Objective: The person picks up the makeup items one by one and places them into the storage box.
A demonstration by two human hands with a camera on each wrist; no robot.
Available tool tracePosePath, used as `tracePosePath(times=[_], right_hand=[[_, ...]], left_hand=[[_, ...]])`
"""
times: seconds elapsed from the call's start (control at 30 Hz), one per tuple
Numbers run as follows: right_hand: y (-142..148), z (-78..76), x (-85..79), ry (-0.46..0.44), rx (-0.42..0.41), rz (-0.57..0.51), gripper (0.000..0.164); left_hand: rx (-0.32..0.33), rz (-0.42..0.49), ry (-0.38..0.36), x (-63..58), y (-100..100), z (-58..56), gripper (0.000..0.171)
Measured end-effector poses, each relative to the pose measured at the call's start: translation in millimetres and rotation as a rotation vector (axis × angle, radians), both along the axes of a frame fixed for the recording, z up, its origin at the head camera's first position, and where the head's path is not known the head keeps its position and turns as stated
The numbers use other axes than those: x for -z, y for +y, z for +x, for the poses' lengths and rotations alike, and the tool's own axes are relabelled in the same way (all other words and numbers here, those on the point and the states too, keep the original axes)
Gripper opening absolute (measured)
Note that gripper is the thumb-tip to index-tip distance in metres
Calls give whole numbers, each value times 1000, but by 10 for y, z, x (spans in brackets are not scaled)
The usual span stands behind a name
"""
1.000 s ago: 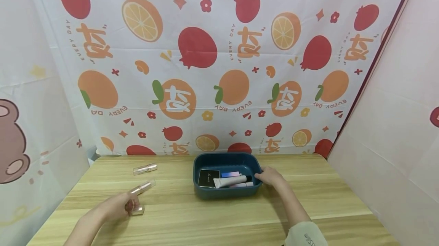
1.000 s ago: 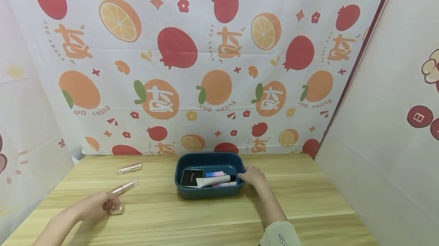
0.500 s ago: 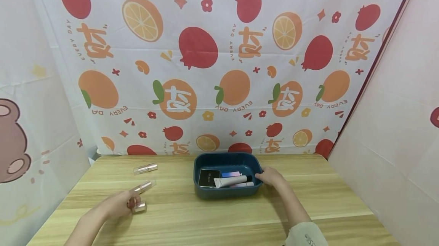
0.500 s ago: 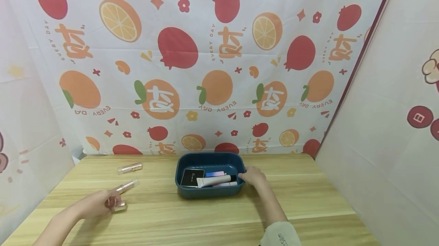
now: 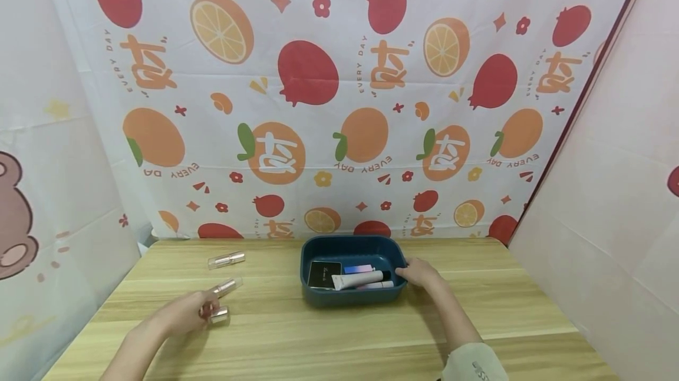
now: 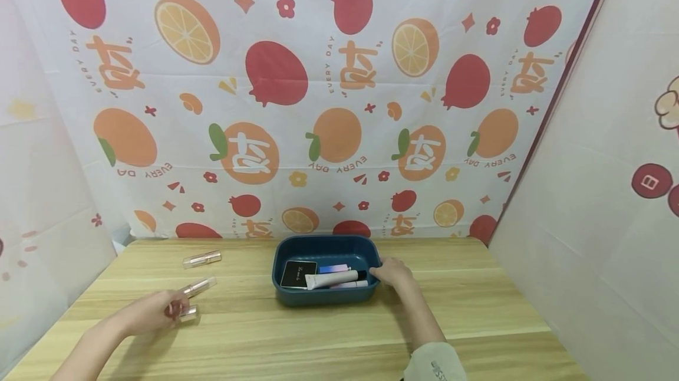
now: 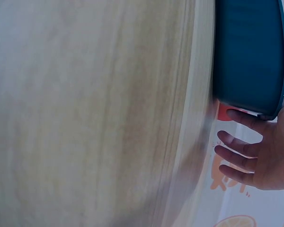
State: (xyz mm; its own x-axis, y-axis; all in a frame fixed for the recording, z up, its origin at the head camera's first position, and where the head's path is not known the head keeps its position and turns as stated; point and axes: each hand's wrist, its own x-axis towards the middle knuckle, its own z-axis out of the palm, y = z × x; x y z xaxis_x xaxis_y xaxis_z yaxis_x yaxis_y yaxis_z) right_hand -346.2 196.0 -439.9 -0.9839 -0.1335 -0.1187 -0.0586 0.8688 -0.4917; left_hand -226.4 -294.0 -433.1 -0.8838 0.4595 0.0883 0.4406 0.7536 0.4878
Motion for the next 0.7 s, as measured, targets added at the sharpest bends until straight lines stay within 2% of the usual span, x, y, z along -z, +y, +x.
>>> tracePosePath(times=[0.23, 0.7], right_hand=[[-6, 3, 5, 3, 2, 3, 49], [2, 12, 11, 0, 1, -12, 49]], left_hand=[[-3, -15, 21, 12, 16, -5, 25], [-18, -34, 57, -38, 67, 6, 20]])
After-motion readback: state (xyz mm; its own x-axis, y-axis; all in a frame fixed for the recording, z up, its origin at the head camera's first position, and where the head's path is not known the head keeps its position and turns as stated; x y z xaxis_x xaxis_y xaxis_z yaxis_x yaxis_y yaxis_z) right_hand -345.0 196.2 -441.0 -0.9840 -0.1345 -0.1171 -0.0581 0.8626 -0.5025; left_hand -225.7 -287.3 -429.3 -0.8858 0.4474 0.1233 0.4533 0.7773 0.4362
